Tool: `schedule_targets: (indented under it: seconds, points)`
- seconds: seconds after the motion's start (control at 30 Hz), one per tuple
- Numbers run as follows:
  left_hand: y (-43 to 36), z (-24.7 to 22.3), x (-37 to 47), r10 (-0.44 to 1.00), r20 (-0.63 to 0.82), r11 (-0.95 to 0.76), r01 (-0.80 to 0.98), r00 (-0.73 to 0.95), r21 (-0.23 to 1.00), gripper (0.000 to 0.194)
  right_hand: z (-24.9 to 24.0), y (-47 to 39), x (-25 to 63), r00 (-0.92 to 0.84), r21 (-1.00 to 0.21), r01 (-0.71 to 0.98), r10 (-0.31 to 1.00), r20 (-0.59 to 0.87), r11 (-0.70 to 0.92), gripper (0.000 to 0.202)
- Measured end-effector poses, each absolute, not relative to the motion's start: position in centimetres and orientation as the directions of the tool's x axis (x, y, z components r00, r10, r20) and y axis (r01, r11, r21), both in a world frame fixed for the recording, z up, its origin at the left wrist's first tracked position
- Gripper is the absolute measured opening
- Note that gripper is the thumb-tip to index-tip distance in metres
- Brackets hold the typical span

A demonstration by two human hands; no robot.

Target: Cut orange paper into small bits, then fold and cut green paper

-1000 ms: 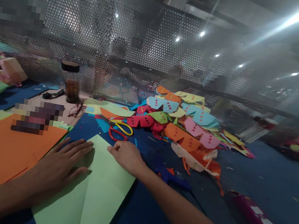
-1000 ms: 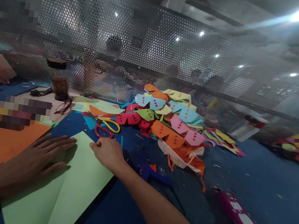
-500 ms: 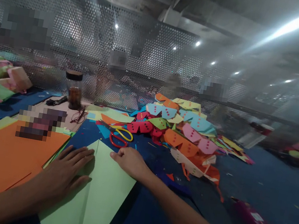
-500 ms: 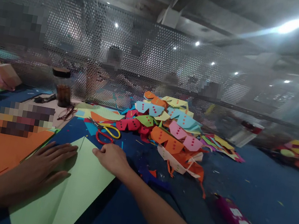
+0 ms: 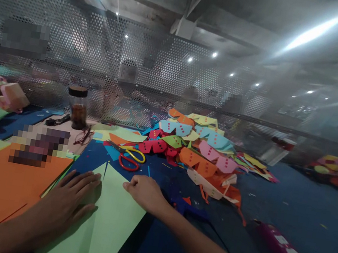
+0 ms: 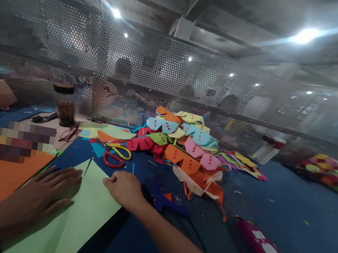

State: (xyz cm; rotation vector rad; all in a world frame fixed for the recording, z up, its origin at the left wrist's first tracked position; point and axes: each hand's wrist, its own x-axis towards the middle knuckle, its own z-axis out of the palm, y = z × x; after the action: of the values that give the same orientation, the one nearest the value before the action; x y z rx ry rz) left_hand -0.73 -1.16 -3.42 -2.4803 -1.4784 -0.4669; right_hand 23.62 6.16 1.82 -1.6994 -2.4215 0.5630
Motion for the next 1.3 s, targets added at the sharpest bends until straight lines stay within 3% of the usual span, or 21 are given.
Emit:
schedule_targets:
  seconds: [0.43,0.77,1.07,1.3]
  points:
    - [-1.13,-3.35,-0.76,0.814,0.37,-0.469,0.882,0.447,-0.034,0.053,1.91,6.15,23.61,-0.362,-0.375,0.877,0.926,-0.106,0.3,0.028]
    - [-1.13,-3.11,-0.82,0.817,0.349,-0.473,0.88,0.46,-0.053,0.054,2.38,6.12,24.44,-0.399,-0.472,0.829,0.909,-0.124,0.3,0.037]
    - [-1.32,-2.97,-0.61,0.81,0.359,-0.495,0.869,0.464,-0.008,0.049,2.74,6.03,23.99,-0.367,-0.45,0.846,0.924,-0.105,0.285,0.029]
    - [-1.44,-3.39,-0.63,0.814,0.346,-0.5,0.866,0.466,0.009,0.047,2.53,5.99,24.22,-0.376,-0.43,0.852,0.92,-0.106,0.299,0.036]
